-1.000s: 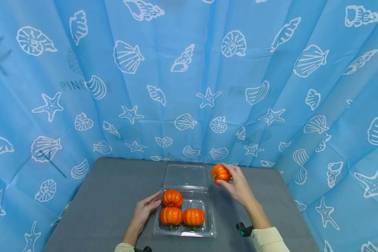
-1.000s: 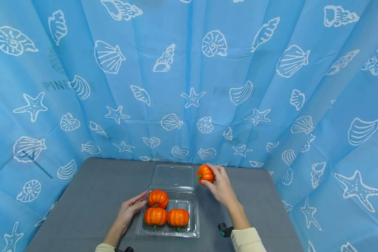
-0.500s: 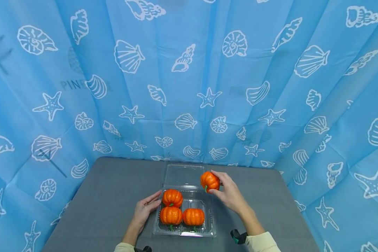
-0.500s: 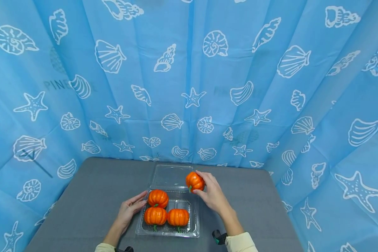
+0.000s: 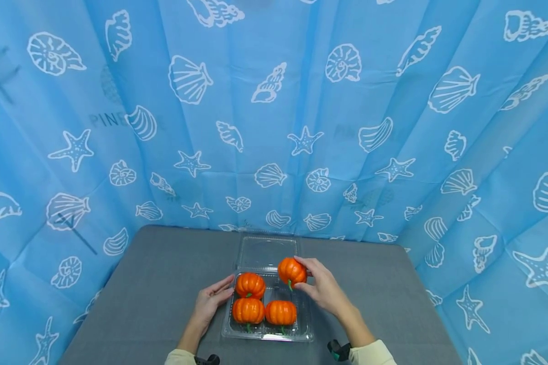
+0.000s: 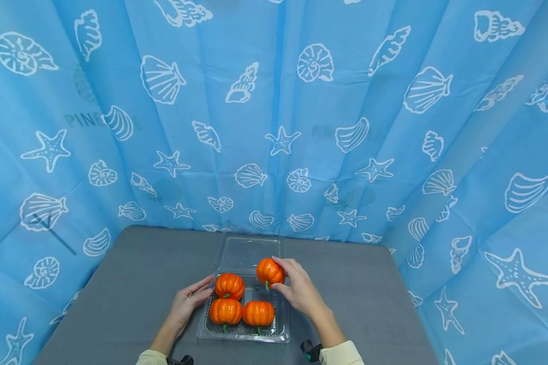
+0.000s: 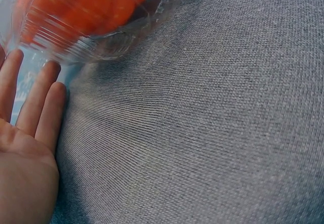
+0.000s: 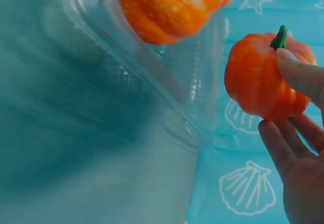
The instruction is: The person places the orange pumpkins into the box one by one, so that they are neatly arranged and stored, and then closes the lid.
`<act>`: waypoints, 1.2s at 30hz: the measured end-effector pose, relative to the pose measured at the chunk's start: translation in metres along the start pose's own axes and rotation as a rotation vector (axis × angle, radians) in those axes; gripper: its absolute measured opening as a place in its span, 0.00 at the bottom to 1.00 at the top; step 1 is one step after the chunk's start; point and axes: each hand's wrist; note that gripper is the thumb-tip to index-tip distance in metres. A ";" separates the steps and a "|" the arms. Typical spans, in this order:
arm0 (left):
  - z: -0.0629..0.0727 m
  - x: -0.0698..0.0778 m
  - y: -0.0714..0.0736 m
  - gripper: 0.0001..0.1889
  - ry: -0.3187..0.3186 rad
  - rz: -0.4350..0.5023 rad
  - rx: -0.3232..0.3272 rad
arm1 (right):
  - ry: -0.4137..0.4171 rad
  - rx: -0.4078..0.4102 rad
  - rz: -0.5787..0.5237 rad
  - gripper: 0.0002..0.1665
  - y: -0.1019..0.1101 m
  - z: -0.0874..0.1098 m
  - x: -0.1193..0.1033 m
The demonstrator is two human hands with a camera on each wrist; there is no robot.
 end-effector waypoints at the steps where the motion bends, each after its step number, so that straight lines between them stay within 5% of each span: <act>1: 0.000 0.000 0.000 0.27 -0.005 -0.001 -0.001 | 0.011 -0.003 0.002 0.41 -0.002 0.000 0.001; 17: 0.001 0.000 0.001 0.27 -0.058 0.001 -0.018 | -0.031 -0.065 -0.022 0.39 -0.024 0.008 0.003; 26: -0.001 -0.002 0.001 0.26 -0.016 0.016 -0.007 | 0.024 -0.053 -0.067 0.39 -0.035 0.010 0.007; 36: 0.000 -0.002 -0.001 0.27 -0.017 0.013 -0.003 | 0.013 -0.092 0.073 0.40 -0.038 0.012 0.009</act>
Point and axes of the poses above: each hand's wrist, its own z-axis away from the middle knuckle, its own y-axis out of the back of the hand, x = y × z, and after that the axes turned 8 degrees about -z, right-handed
